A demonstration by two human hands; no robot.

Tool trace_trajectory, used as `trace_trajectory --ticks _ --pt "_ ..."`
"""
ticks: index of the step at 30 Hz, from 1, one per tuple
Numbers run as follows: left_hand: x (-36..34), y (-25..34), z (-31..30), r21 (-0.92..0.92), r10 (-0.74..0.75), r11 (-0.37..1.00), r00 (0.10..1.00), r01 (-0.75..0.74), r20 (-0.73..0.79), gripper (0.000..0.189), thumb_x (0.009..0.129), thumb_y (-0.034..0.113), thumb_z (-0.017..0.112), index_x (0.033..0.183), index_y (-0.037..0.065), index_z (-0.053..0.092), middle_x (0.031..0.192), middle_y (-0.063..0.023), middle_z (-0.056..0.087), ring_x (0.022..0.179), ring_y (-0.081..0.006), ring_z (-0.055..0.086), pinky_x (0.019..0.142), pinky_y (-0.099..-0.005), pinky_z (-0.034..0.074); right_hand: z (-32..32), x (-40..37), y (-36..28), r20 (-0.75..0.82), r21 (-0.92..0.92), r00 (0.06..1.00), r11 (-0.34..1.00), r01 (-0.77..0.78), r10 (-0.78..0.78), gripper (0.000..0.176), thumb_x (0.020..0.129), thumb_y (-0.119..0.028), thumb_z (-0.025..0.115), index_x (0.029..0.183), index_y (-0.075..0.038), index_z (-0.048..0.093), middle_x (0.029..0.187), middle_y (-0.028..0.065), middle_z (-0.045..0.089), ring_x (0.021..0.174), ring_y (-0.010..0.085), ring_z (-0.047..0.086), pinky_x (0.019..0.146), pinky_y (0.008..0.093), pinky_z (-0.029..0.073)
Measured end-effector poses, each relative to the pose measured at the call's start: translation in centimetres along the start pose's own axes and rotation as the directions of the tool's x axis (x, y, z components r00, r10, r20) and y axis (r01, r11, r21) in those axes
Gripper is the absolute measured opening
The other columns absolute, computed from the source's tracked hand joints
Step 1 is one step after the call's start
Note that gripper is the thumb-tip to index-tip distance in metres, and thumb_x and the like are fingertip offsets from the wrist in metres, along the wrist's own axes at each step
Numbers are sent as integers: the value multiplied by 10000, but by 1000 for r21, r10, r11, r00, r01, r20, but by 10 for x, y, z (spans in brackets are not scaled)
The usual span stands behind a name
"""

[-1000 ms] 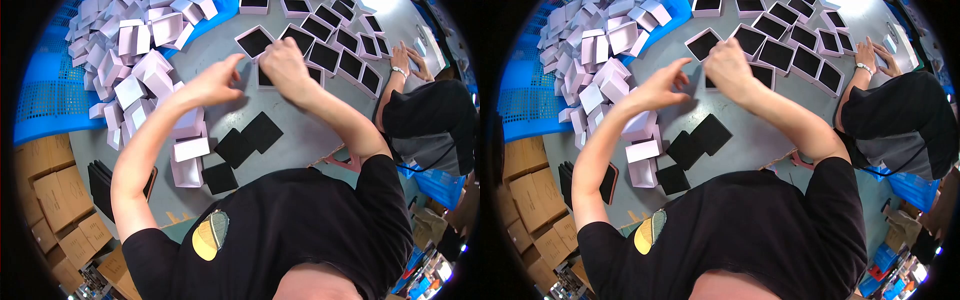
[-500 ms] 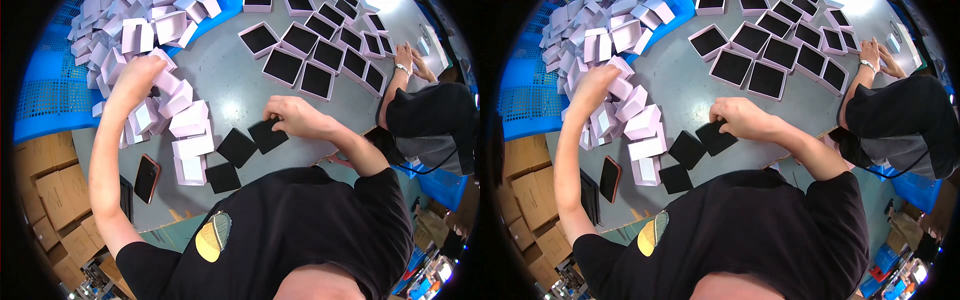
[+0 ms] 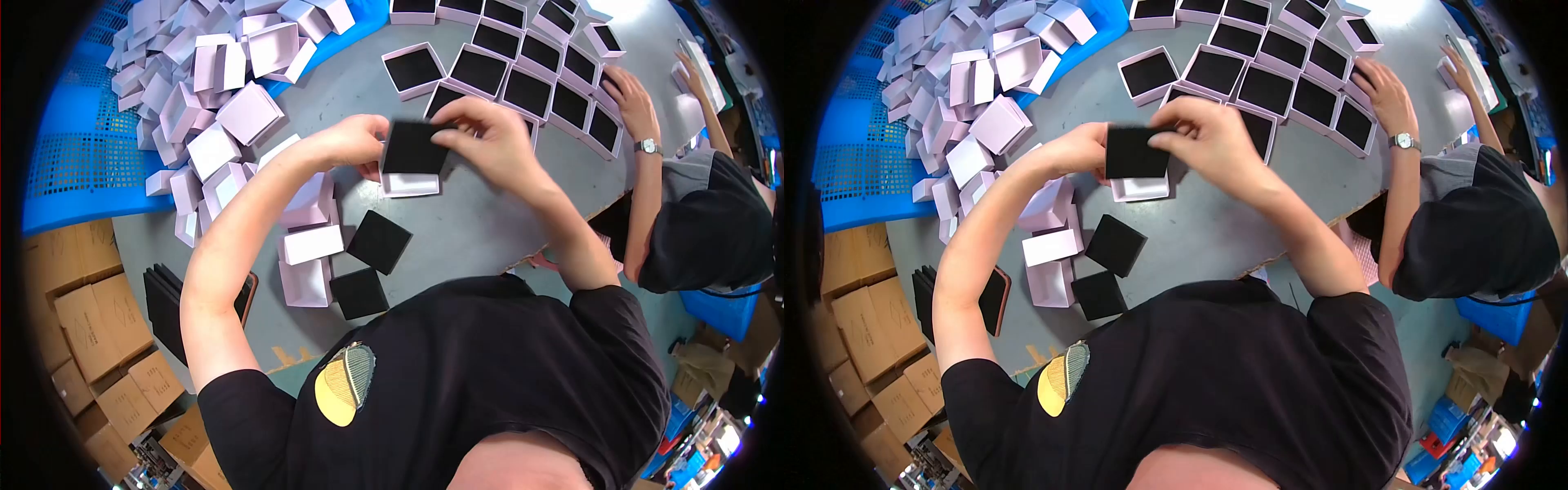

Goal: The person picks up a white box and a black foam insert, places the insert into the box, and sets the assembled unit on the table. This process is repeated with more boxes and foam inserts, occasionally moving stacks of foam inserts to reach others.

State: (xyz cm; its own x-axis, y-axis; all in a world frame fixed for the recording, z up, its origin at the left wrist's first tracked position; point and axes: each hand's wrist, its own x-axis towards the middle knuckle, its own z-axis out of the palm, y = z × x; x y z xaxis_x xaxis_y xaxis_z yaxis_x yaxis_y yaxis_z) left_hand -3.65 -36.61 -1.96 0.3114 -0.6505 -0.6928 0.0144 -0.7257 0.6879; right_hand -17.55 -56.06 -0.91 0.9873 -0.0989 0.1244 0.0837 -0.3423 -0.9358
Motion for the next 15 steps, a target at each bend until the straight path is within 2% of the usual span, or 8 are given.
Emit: trace_trajectory --ticks 3,4,7,8,10,11,13,15 --pt "-13 -4 -4 -71 151 985 987 -155 -57 339 868 118 654 1163 -19 559 907 -111 636 771 -173 676 681 -286 566 23 2 15 72 -356 964 897 264 -255 159 761 -55 717 915 -34 684 829 51 652 703 201 631 639 284 494" --pt "-16 -2 -7 -144 107 984 994 -108 -15 341 869 90 648 1183 -8 557 966 -109 612 822 -170 670 719 -283 564 27 3 17 134 -440 945 836 327 -299 87 765 -66 665 845 -34 677 839 70 621 793 248 619 695 329 488" --pt "-16 -7 -3 -286 89 953 995 -95 -34 332 860 73 644 1179 5 580 972 -90 612 798 -158 662 727 -276 554 35 4 13 305 -747 898 505 432 -317 61 750 -75 616 780 -54 665 855 82 561 841 243 565 755 343 454" --pt "-13 -9 -1 -255 110 959 992 -124 -69 332 852 64 641 1176 12 590 979 -87 614 806 -160 659 732 -281 550 41 5 12 350 -794 890 411 448 -293 47 730 -109 624 762 -78 637 866 79 543 842 222 540 750 320 413" --pt "-9 -12 4 -193 154 965 979 -179 -137 336 836 47 635 1170 26 609 992 -82 617 820 -162 652 743 -290 543 47 5 4 307 -822 882 367 434 -357 40 729 -110 624 754 -81 635 872 74 538 830 216 542 746 322 412" --pt "-8 -12 5 -101 205 968 959 -227 -196 335 830 41 627 1165 33 618 988 -82 622 835 -164 649 752 -295 539 49 6 1 286 -836 875 346 427 -390 36 729 -111 624 750 -83 633 875 71 536 824 214 542 744 323 411" --pt "-9 -12 5 89 311 950 900 -298 -304 336 819 30 612 1153 48 637 980 -81 631 864 -167 642 772 -306 532 45 5 4 367 -716 827 439 543 -425 83 747 -103 597 794 -56 645 976 85 566 894 220 556 798 339 419" --pt "-16 -10 -1 73 330 943 893 -323 -306 353 812 23 583 1160 47 637 1011 -95 646 911 -172 636 812 -315 522 43 0 12 467 -549 752 514 659 -465 148 763 -79 558 863 -31 656 1087 108 582 982 242 557 866 356 425"
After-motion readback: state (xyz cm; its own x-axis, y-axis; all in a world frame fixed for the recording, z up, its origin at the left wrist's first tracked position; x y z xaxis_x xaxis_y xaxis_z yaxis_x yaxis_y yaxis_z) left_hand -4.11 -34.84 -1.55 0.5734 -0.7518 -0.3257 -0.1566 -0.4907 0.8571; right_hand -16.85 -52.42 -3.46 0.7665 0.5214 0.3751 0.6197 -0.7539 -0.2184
